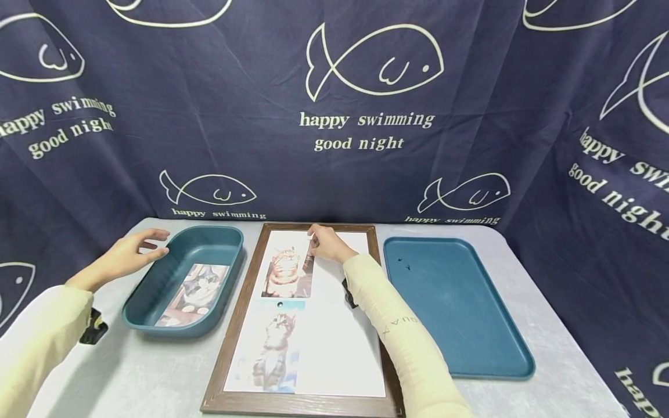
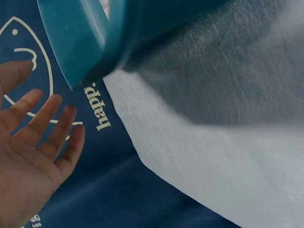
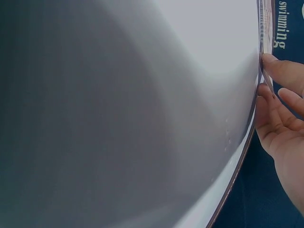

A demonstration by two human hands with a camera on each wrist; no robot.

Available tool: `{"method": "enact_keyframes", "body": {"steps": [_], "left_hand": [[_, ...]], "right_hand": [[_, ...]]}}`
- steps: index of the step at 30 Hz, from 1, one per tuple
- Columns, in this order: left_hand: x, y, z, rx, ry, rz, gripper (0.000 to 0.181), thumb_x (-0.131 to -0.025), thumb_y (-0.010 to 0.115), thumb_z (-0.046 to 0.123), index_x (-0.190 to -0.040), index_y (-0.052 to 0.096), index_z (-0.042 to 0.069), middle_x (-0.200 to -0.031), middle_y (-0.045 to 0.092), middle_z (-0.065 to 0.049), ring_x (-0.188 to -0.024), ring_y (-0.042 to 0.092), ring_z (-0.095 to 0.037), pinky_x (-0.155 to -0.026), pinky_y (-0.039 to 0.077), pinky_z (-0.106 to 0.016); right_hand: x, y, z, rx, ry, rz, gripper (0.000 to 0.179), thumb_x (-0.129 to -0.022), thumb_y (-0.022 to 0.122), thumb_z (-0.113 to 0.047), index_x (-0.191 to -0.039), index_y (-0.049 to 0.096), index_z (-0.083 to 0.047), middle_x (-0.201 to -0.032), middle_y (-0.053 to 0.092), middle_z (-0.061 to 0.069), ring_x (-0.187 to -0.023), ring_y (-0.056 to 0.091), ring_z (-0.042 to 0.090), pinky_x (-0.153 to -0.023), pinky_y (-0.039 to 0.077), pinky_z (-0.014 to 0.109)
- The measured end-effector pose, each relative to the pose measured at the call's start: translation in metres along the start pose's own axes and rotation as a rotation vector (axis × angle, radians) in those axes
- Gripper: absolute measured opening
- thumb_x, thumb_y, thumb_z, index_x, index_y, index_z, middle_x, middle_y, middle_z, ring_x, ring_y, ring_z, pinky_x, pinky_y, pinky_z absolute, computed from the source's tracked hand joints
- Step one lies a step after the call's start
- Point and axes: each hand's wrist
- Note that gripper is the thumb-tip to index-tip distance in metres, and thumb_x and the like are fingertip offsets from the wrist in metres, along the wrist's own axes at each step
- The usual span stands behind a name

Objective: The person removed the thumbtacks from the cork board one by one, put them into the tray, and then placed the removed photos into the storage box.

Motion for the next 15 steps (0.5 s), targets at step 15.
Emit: {"method": "enact_keyframes", "body": {"steps": [15], "left_hand": [[0.011, -0.003, -0.019, 0.128, -0.238, -0.156, 0.051, -0.092, 0.051, 0.025, -0.126, 0.039, -0.011, -0.121, 0.048, -0.034, -0.109, 0.049, -0.043, -0.079, 0.049, -0.043]], "right_hand": [[0.001, -0.001, -0.001, -0.056, -0.003, 0.016, 0.039, -0.077, 0.068, -0.001, -0.112, 0.053, 0.002, -0.098, 0.055, 0.013, -0.081, 0.06, 0.021, -0.071, 0.05, 0.027]]}}
Point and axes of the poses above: each hand's wrist, its own x-axis away from the middle knuckle, its own y-axis out of the palm, z = x × y
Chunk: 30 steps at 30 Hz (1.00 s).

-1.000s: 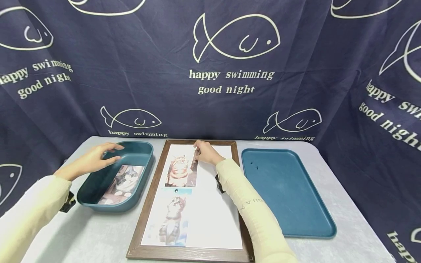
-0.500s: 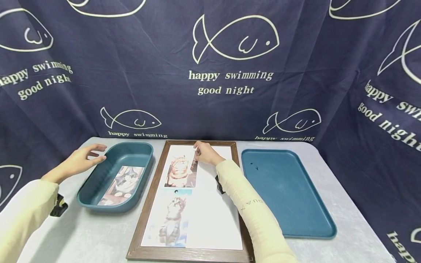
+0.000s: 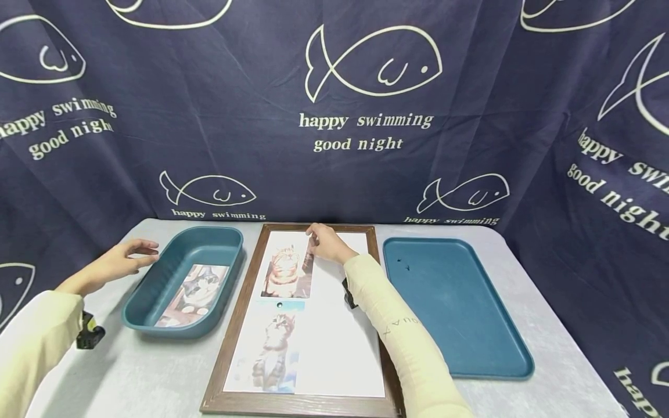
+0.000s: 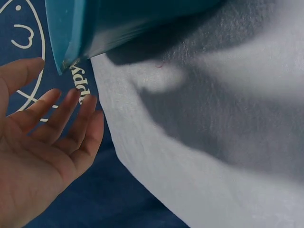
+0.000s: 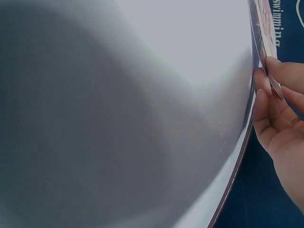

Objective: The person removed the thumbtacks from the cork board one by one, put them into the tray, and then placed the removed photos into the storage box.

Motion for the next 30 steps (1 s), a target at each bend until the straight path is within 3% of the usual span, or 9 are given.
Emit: {"method": "enact_keyframes", "body": {"steps": [6, 11, 15, 21, 30], "left_hand": [[0.004, 0.001, -0.004, 0.126, -0.026, -0.09, 0.052, -0.093, 0.05, 0.023, -0.128, 0.035, -0.012, -0.122, 0.044, -0.034, -0.1, 0.054, -0.023, -0.078, 0.051, -0.042], [0.006, 0.002, -0.007, 0.212, -0.062, -0.16, 0.055, -0.093, 0.05, 0.023, -0.131, 0.029, -0.011, -0.122, 0.045, -0.03, -0.093, 0.052, -0.006, -0.08, 0.049, -0.041], [0.005, 0.003, -0.01, 0.241, -0.081, -0.186, 0.057, -0.093, 0.049, 0.024, -0.134, 0.027, -0.01, -0.122, 0.046, -0.026, -0.094, 0.051, -0.008, -0.081, 0.048, -0.038], [0.005, 0.005, -0.011, 0.281, -0.112, -0.212, 0.06, -0.094, 0.047, 0.027, -0.137, 0.023, -0.008, -0.126, 0.043, -0.025, -0.103, 0.051, -0.019, -0.085, 0.046, -0.041], [0.005, 0.007, -0.011, 0.323, -0.135, -0.228, 0.061, -0.095, 0.046, 0.028, -0.139, 0.02, -0.006, -0.129, 0.04, -0.026, -0.1, 0.05, -0.015, -0.084, 0.043, -0.035]], "right_hand": [[0.0, -0.001, -0.002, -0.123, 0.016, 0.003, 0.035, -0.079, 0.061, 0.005, -0.112, 0.052, 0.004, -0.098, 0.054, 0.014, -0.078, 0.062, 0.021, -0.061, 0.05, 0.022], [0.0, -0.001, -0.003, -0.197, -0.002, 0.04, 0.033, -0.079, 0.056, 0.008, -0.112, 0.053, 0.004, -0.1, 0.056, 0.015, -0.078, 0.057, 0.02, -0.066, 0.047, 0.024], [0.0, -0.003, -0.005, -0.255, -0.004, 0.063, 0.033, -0.08, 0.054, 0.009, -0.113, 0.053, 0.005, -0.103, 0.056, 0.016, -0.082, 0.054, 0.02, -0.07, 0.047, 0.025], [0.003, -0.007, -0.011, -0.384, 0.048, 0.062, 0.035, -0.082, 0.053, 0.01, -0.117, 0.051, 0.007, -0.105, 0.053, 0.02, -0.072, 0.058, 0.019, -0.062, 0.049, 0.024], [0.002, -0.008, -0.013, -0.471, 0.084, 0.079, 0.035, -0.084, 0.053, 0.008, -0.119, 0.05, 0.006, -0.109, 0.053, 0.021, -0.076, 0.056, 0.017, -0.066, 0.05, 0.025]]}}
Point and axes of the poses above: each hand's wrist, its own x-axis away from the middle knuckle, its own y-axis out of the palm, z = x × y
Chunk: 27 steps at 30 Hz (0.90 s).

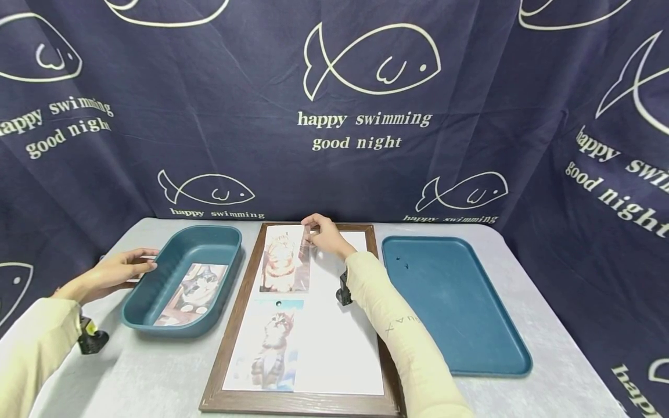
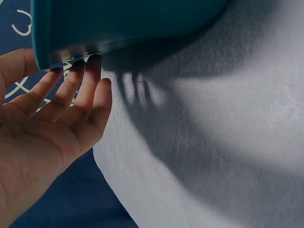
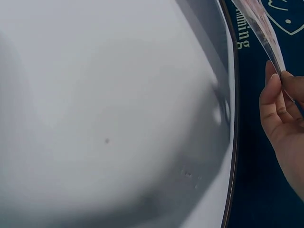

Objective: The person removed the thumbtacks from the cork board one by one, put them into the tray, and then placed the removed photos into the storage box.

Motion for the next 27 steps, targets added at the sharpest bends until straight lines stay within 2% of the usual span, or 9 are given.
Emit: {"method": "enact_keyframes", "body": {"steps": [3, 7, 12, 17, 20, 27], "left_hand": [[0.0, 0.0, -0.002, 0.013, -0.003, -0.001, 0.062, -0.095, 0.046, 0.029, -0.139, 0.019, -0.005, -0.13, 0.039, -0.025, -0.1, 0.049, -0.016, -0.084, 0.043, -0.036], [0.0, 0.0, -0.006, 0.017, 0.006, -0.004, 0.062, -0.095, 0.046, 0.03, -0.139, 0.019, -0.004, -0.131, 0.038, -0.025, -0.105, 0.049, -0.019, -0.085, 0.043, -0.038], [-0.001, 0.0, -0.007, 0.023, -0.004, 0.002, 0.062, -0.094, 0.047, 0.031, -0.139, 0.02, -0.002, -0.131, 0.04, -0.023, -0.106, 0.049, -0.019, -0.086, 0.043, -0.038], [-0.001, -0.001, -0.007, 0.027, -0.022, -0.003, 0.064, -0.094, 0.047, 0.031, -0.141, 0.018, -0.002, -0.134, 0.037, -0.025, -0.113, 0.046, -0.027, -0.087, 0.043, -0.04], [-0.002, -0.001, -0.008, 0.026, -0.025, -0.007, 0.065, -0.094, 0.047, 0.032, -0.141, 0.018, -0.002, -0.135, 0.035, -0.026, -0.116, 0.045, -0.03, -0.087, 0.043, -0.04], [-0.003, 0.0, -0.009, 0.024, -0.027, -0.006, 0.064, -0.095, 0.046, 0.033, -0.141, 0.018, -0.001, -0.136, 0.035, -0.027, -0.118, 0.044, -0.032, -0.086, 0.043, -0.039]], "right_hand": [[-0.001, 0.0, 0.0, -0.021, 0.006, 0.011, 0.034, -0.084, 0.054, 0.008, -0.119, 0.05, 0.006, -0.111, 0.052, 0.022, -0.075, 0.055, 0.016, -0.066, 0.05, 0.024], [-0.002, 0.0, -0.001, -0.042, 0.004, 0.021, 0.035, -0.084, 0.053, 0.009, -0.119, 0.051, 0.005, -0.114, 0.051, 0.023, -0.073, 0.055, 0.012, -0.069, 0.052, 0.031], [-0.003, 0.002, -0.004, -0.063, -0.002, 0.03, 0.034, -0.084, 0.053, 0.009, -0.117, 0.052, 0.004, -0.112, 0.053, 0.019, -0.071, 0.056, 0.017, -0.073, 0.051, 0.043], [-0.005, 0.006, -0.01, -0.12, -0.007, 0.02, 0.035, -0.085, 0.051, 0.009, -0.12, 0.049, 0.006, -0.114, 0.052, 0.02, -0.07, 0.057, 0.018, -0.075, 0.05, 0.048], [-0.006, 0.01, -0.015, -0.141, -0.005, 0.015, 0.035, -0.085, 0.051, 0.009, -0.12, 0.05, 0.005, -0.115, 0.051, 0.019, -0.068, 0.057, 0.013, -0.074, 0.051, 0.045], [-0.007, 0.027, -0.032, -0.146, -0.019, -0.009, 0.035, -0.084, 0.055, 0.008, -0.118, 0.052, 0.003, -0.112, 0.054, 0.017, -0.069, 0.056, 0.006, -0.065, 0.051, 0.023]]}}
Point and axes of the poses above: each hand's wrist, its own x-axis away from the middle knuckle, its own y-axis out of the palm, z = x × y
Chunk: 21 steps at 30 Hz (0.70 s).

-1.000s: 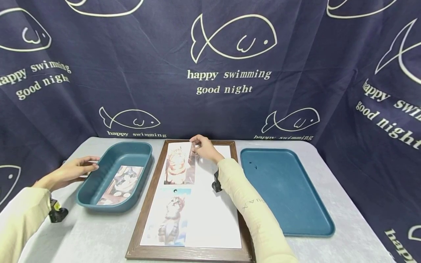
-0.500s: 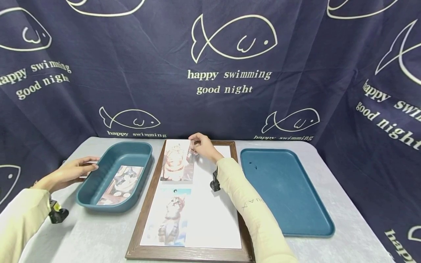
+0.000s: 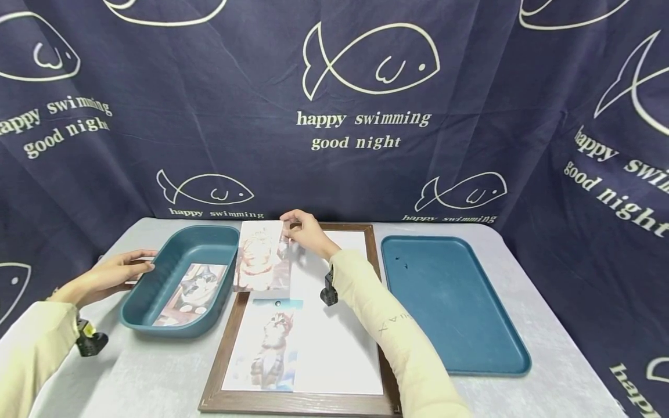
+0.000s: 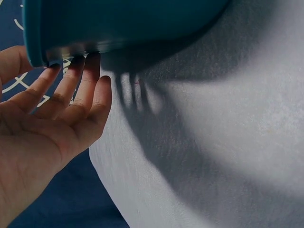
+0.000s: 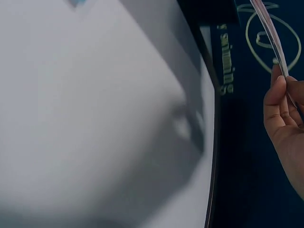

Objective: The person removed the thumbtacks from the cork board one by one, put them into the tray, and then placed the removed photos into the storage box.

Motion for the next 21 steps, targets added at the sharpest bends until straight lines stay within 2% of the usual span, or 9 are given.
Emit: {"method": "enact_keyframes", "body": {"steps": [7, 14, 21], "left_hand": [[0.001, 0.0, 0.0, 0.002, 0.004, 0.002, 0.064, -0.094, 0.046, 0.032, -0.141, 0.018, -0.002, -0.137, 0.033, -0.027, -0.118, 0.044, -0.033, -0.086, 0.043, -0.04], [0.002, 0.001, 0.0, 0.008, 0.019, 0.004, 0.063, -0.094, 0.047, 0.032, -0.14, 0.019, -0.002, -0.136, 0.035, -0.026, -0.117, 0.044, -0.031, -0.086, 0.043, -0.039], [0.003, 0.001, 0.0, 0.015, 0.026, 0.005, 0.062, -0.094, 0.047, 0.031, -0.14, 0.02, -0.001, -0.135, 0.036, -0.024, -0.109, 0.049, -0.022, -0.085, 0.042, -0.036]], "right_hand": [[-0.004, 0.022, -0.008, -0.047, -0.023, -0.041, 0.034, -0.083, 0.054, 0.01, -0.117, 0.053, 0.004, -0.103, 0.054, 0.015, -0.065, 0.055, 0.007, -0.061, 0.049, 0.022], [-0.005, 0.04, -0.012, -0.082, -0.033, -0.074, 0.037, -0.083, 0.05, 0.013, -0.119, 0.05, 0.007, -0.108, 0.054, 0.02, -0.067, 0.057, 0.007, -0.061, 0.049, 0.022], [-0.005, 0.06, -0.015, -0.102, -0.027, -0.097, 0.035, -0.084, 0.053, 0.009, -0.119, 0.05, 0.006, -0.097, 0.052, 0.012, -0.062, 0.055, 0.005, -0.064, 0.052, 0.025]]}}
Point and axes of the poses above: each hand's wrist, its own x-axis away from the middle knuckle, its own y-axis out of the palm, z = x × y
